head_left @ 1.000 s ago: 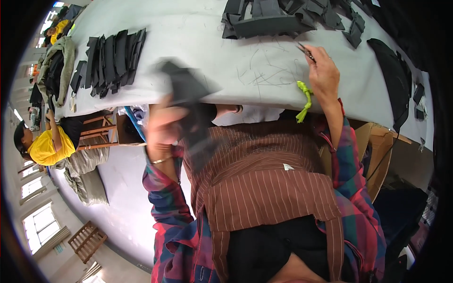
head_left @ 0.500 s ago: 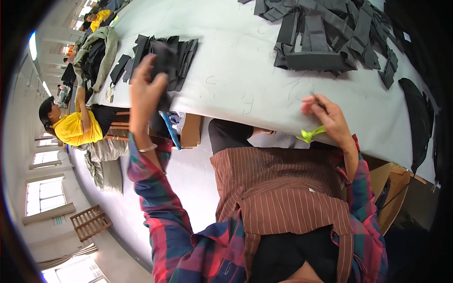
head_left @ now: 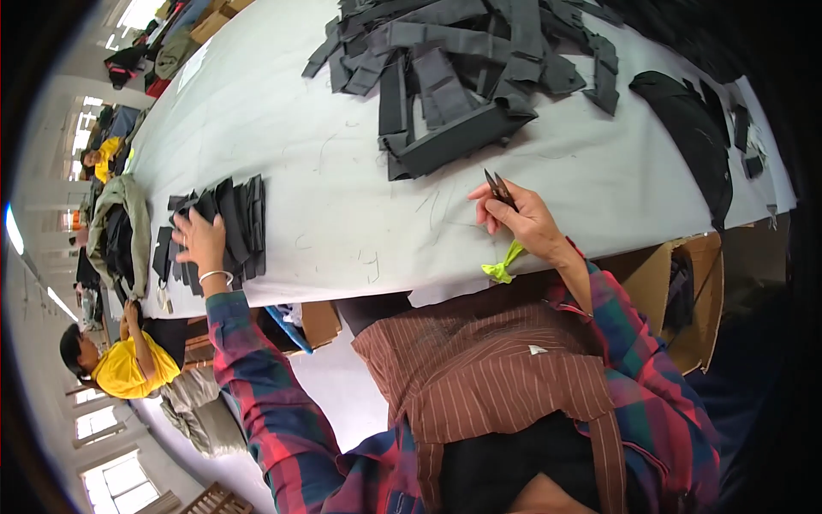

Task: Trimming excess threads and small bits of material from black fabric components using small thread snips.

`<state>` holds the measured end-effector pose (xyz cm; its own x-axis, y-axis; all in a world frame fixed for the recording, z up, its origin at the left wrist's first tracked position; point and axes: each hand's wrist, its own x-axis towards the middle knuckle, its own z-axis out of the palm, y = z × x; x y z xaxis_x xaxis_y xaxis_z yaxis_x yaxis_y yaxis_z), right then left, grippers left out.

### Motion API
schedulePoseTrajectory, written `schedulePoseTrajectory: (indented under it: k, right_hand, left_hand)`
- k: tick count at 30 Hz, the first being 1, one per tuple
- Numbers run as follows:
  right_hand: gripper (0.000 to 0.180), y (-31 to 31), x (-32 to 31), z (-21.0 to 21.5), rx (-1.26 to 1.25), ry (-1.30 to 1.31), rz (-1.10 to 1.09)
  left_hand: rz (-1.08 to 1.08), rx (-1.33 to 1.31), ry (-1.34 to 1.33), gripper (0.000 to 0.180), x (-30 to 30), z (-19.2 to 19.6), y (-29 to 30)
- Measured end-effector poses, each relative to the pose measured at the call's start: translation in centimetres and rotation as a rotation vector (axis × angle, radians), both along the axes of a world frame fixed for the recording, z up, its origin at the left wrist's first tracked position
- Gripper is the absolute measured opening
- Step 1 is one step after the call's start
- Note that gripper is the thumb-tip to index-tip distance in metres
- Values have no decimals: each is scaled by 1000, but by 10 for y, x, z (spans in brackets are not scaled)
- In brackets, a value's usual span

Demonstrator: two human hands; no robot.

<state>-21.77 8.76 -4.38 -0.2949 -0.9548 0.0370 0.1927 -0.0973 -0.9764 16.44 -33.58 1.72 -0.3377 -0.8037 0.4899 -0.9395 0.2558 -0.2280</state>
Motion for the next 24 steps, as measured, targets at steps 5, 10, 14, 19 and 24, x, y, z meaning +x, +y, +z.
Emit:
schedulePoseTrajectory:
  k: [5, 10, 14, 19, 24]
  right_hand:
    - [20, 15, -21, -10, 1, -142, -213]
    - [21, 12, -8, -13, -101, -46, -360]
    - [29, 29, -10, -9, -87, 97, -472]
    - [32, 64, -32, 13, 45, 578, -603]
    - [28, 50, -37, 40, 87, 1129, -618]
  left_hand:
    - [-912, 458, 461, 26, -246, 21, 159]
    - [-1102, 343, 270, 58, -328, -37, 255]
    - [-1069, 417, 273, 57, -321, -39, 283]
    - [-1076, 344, 198, 58, -271, -22, 300]
    - [-984, 422, 253, 61, -242, -21, 319]
